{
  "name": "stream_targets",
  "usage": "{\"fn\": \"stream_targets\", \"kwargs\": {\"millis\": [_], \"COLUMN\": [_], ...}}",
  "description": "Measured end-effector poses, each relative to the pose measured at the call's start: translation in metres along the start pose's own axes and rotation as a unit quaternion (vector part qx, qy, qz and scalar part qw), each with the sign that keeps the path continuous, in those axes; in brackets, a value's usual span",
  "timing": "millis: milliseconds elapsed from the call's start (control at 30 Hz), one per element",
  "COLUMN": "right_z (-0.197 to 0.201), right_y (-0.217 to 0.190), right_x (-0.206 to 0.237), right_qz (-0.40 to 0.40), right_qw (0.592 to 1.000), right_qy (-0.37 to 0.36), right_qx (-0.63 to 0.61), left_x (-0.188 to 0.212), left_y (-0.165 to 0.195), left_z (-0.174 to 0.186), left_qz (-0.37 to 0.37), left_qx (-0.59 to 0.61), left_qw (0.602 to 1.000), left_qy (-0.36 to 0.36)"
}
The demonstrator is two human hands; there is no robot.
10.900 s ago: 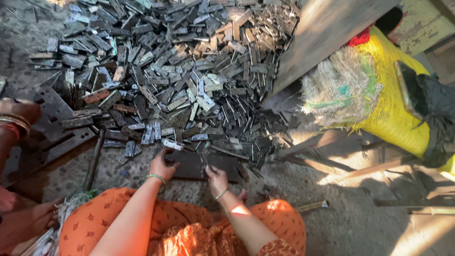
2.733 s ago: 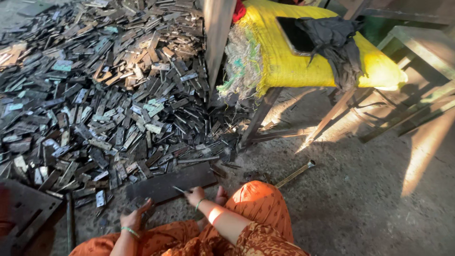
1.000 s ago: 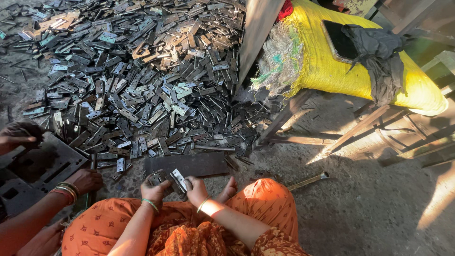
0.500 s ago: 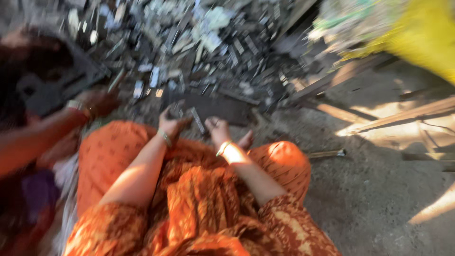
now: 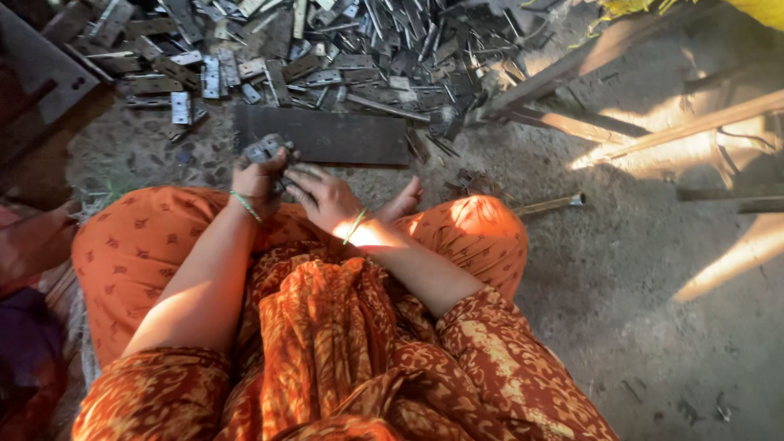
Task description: The person sits on the ground and sorts small metal parts from a large pile, picking them up and placing them into a metal tray. The person uses both hands to handle the parts and occasionally uses a hammer to tap them.
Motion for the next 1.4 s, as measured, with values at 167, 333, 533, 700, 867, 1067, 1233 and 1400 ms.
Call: {"fn": "stream_targets", "kwargs": {"millis": [167, 333, 533, 700, 867, 1067, 1233, 1400], "right_z": [0.066, 0.157, 0.205, 0.187, 0.179, 0.177, 0.159, 0.120], "right_y": [0.108, 0.250, 0.343, 0.372, 0.381, 0.385, 0.365, 0.290], "right_x": [-0.039, -0.053, 0.004, 0.005, -0.007, -0.004, -0.006, -0.041], "right_qz": [-0.106, -0.332, -0.547, -0.575, -0.632, -0.657, -0.624, -0.486], "right_qw": [0.991, 0.928, 0.809, 0.780, 0.732, 0.729, 0.725, 0.645], "right_qy": [-0.049, -0.065, 0.148, 0.059, -0.012, 0.014, 0.225, 0.233], "right_qx": [0.072, 0.157, 0.157, 0.241, 0.253, 0.193, -0.186, -0.542], "left_x": [-0.016, -0.034, -0.058, -0.073, -0.078, -0.072, -0.062, -0.073], "left_y": [0.004, 0.006, -0.003, -0.004, 0.000, 0.015, 0.020, 0.005], "left_z": [0.002, -0.002, 0.003, 0.005, -0.002, -0.035, -0.032, 0.002], "left_qz": [0.002, -0.035, -0.059, -0.114, -0.065, -0.023, -0.018, 0.017], "left_qx": [0.003, -0.048, -0.066, -0.109, -0.086, -0.018, -0.019, 0.059], "left_qw": [1.000, 0.998, 0.995, 0.985, 0.982, 0.998, 1.000, 0.998], "left_qy": [-0.017, 0.023, 0.043, 0.075, 0.155, 0.061, -0.006, 0.021]}}
Point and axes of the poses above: each hand's wrist, its own x-axis away from the middle knuckle, its own z-axis out of the back of the hand, y = z × x, the point moved 6 cm from there along -x, towards the middle knuckle, and after that the axes turned 3 degrees about x, right-handed, at the moved point
